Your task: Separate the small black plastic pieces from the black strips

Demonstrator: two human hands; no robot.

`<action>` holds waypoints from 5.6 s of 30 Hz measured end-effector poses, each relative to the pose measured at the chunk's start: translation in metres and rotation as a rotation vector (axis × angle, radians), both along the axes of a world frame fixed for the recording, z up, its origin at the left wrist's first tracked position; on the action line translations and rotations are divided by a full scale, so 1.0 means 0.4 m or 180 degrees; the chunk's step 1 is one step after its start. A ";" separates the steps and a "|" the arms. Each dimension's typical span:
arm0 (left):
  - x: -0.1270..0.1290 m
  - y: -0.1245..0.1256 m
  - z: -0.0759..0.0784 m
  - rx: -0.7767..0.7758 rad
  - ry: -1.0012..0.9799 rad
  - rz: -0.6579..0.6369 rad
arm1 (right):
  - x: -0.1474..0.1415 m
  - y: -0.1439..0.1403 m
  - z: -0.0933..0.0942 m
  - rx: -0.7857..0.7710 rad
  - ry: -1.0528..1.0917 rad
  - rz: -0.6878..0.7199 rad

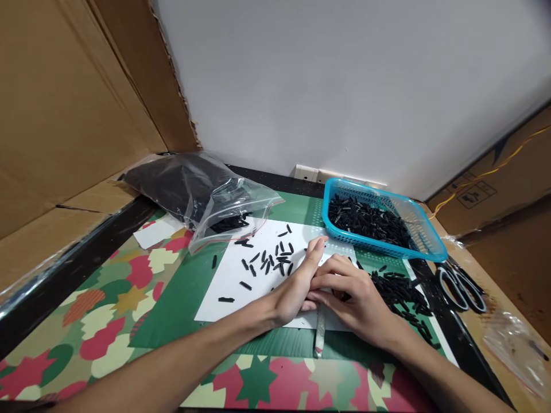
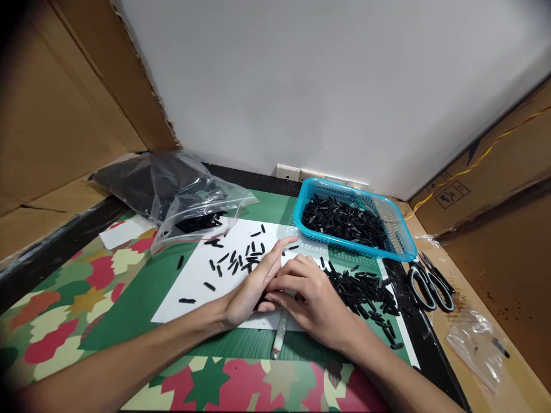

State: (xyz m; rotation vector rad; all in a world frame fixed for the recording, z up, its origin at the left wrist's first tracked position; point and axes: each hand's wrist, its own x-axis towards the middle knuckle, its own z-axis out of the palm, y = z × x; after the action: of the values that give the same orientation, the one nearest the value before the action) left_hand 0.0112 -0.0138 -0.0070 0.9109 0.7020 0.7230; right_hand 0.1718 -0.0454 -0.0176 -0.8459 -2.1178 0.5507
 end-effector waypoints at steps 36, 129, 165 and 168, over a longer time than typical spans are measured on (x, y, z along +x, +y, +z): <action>-0.026 0.012 0.028 0.1067 0.0482 -0.0395 | 0.083 0.049 0.020 0.1340 0.0300 -0.0834; -0.004 0.028 -0.010 -0.0056 0.0729 -0.0511 | 0.043 0.039 0.019 0.0823 -0.0916 -0.0182; -0.011 0.032 -0.001 0.0009 0.0246 -0.0532 | 0.113 0.066 0.036 0.0572 -0.0347 -0.0541; -0.012 0.033 0.000 0.0026 0.0184 -0.0481 | 0.111 0.067 0.030 0.0691 -0.0353 -0.0568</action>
State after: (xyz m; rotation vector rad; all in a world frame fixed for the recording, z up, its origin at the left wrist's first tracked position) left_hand 0.0063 -0.0008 -0.0069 0.9844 0.6736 0.5679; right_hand 0.2162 -0.0187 -0.0054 -0.9461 -2.1276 0.1808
